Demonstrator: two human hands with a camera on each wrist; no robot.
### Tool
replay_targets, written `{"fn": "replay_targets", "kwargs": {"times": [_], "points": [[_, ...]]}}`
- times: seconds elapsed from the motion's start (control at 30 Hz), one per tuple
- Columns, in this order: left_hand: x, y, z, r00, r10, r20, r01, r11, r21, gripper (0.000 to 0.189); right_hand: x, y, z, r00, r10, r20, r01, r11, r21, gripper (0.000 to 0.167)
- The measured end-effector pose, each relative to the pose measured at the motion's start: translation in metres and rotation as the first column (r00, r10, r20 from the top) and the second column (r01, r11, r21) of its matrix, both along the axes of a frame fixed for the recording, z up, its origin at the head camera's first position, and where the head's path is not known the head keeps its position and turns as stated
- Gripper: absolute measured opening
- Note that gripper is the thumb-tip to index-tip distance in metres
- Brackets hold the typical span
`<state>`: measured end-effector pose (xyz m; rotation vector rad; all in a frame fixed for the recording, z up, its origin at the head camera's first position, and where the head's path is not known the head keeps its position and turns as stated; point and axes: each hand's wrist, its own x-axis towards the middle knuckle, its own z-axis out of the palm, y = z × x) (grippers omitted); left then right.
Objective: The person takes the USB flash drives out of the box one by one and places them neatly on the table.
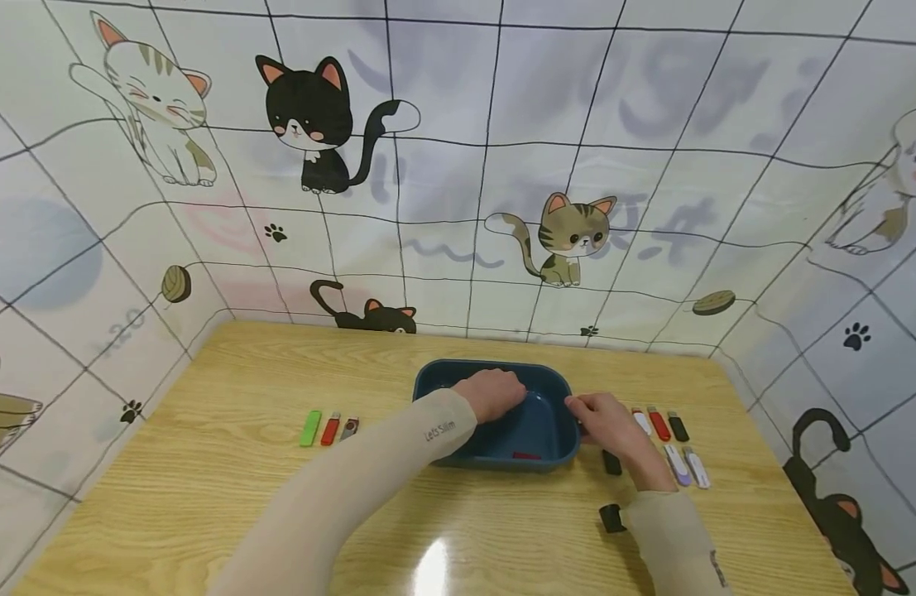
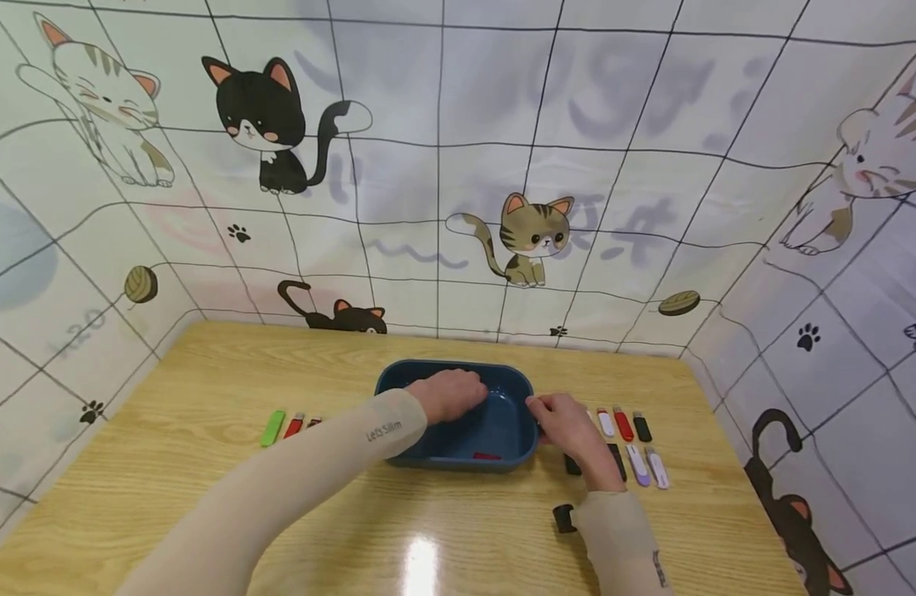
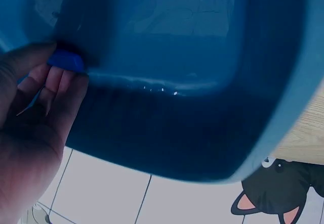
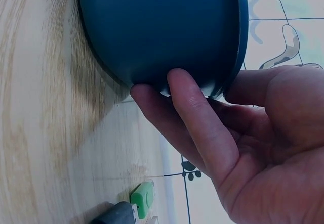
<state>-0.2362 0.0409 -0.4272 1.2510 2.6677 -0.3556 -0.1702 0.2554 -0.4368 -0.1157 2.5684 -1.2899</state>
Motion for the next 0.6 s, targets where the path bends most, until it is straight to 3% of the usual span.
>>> {"fn": "replay_targets", "kwargs": {"times": [0.13, 0.4, 0.6], "points": [[0.000, -0.005, 0.008, 0.999, 0.017, 0.034, -0.018, 0.999, 0.040, 0.019, 0.000, -0.001, 0.000, 1.000, -0.016, 0.008, 0.016, 1.000, 0.017, 0.039], [0.006, -0.018, 0.021, 1.000, -0.010, 0.011, 0.009, 0.993, 0.119, 0.009, 0.000, -0.002, -0.002, 1.000, -0.019, 0.004, 0.019, 1.000, 0.009, 0.039], [0.014, -0.035, 0.034, 1.000, -0.002, 0.031, -0.004, 0.981, 0.195, 0.012, 0.001, -0.003, -0.002, 1.000, -0.017, 0.007, 0.017, 1.000, 0.000, 0.040]]}}
